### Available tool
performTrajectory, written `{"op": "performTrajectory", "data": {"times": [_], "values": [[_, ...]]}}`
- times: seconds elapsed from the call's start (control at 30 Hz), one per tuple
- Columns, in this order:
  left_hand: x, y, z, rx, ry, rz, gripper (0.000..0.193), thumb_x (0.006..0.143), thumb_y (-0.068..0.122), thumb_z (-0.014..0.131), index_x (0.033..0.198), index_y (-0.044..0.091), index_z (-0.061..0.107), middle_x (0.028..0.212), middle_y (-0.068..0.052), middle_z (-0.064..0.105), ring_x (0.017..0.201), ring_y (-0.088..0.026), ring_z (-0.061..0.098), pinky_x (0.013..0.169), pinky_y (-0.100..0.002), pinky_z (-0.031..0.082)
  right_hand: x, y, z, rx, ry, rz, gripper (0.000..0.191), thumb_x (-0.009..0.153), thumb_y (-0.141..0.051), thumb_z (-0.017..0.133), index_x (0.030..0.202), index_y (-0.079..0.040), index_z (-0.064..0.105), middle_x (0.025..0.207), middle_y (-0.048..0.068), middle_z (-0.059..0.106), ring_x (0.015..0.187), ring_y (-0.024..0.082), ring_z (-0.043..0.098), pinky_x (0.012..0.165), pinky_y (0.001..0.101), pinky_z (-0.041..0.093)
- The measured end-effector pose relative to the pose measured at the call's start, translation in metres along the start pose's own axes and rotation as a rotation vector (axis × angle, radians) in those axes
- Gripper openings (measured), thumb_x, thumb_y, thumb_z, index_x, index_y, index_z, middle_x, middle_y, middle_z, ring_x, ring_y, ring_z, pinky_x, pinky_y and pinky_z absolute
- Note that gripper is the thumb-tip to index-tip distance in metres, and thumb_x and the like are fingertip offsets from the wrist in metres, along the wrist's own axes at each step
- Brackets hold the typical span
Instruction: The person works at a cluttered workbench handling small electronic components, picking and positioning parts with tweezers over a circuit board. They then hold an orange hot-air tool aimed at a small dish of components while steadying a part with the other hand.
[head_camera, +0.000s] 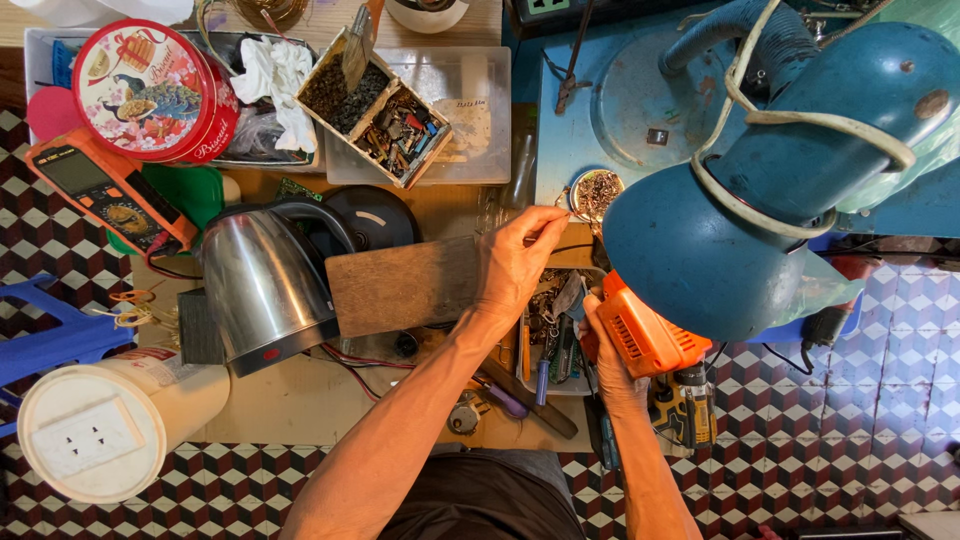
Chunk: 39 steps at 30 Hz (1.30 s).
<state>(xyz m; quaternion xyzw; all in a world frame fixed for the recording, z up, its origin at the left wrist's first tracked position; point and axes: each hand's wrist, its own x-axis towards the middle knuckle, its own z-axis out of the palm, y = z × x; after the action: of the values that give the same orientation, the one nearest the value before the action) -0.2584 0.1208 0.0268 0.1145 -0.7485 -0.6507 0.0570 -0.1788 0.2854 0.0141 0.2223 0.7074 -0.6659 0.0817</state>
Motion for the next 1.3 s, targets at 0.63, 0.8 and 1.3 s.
{"op": "performTrajectory", "data": {"times": [0.63,0.8,1.3], "values": [[-0.005,0.025,-0.016,-0.024,-0.057,0.165,0.015,0.096,0.009,0.075,0.111,0.008,0.075,0.099,-0.003,0.078,0.085,-0.008,0.073,0.071,-0.021,0.059,-0.021,-0.014,-0.016,0.018,-0.015,-0.106,0.028,0.096,-0.015,0.070,0.122,-0.005,0.064,0.082,0.003,0.066,0.076,0.012,0.063,0.070,0.0291,0.056],[-0.009,0.027,-0.018,-0.047,-0.054,0.251,0.015,0.097,0.008,0.074,0.113,0.009,0.073,0.104,-0.004,0.078,0.091,-0.008,0.073,0.077,-0.021,0.060,-0.036,-0.020,-0.017,-0.012,-0.044,-0.144,0.028,0.097,-0.016,0.068,0.121,-0.003,0.062,0.083,0.003,0.065,0.077,0.013,0.065,0.072,0.0296,0.057],[-0.014,0.034,-0.020,-0.034,-0.058,0.125,0.014,0.094,0.009,0.076,0.108,0.008,0.076,0.096,-0.002,0.078,0.083,-0.007,0.071,0.074,-0.022,0.059,-0.041,-0.018,-0.021,-0.075,-0.059,-0.248,0.029,0.099,-0.020,0.067,0.123,-0.004,0.065,0.084,0.002,0.068,0.079,0.012,0.067,0.075,0.0290,0.058]]}}
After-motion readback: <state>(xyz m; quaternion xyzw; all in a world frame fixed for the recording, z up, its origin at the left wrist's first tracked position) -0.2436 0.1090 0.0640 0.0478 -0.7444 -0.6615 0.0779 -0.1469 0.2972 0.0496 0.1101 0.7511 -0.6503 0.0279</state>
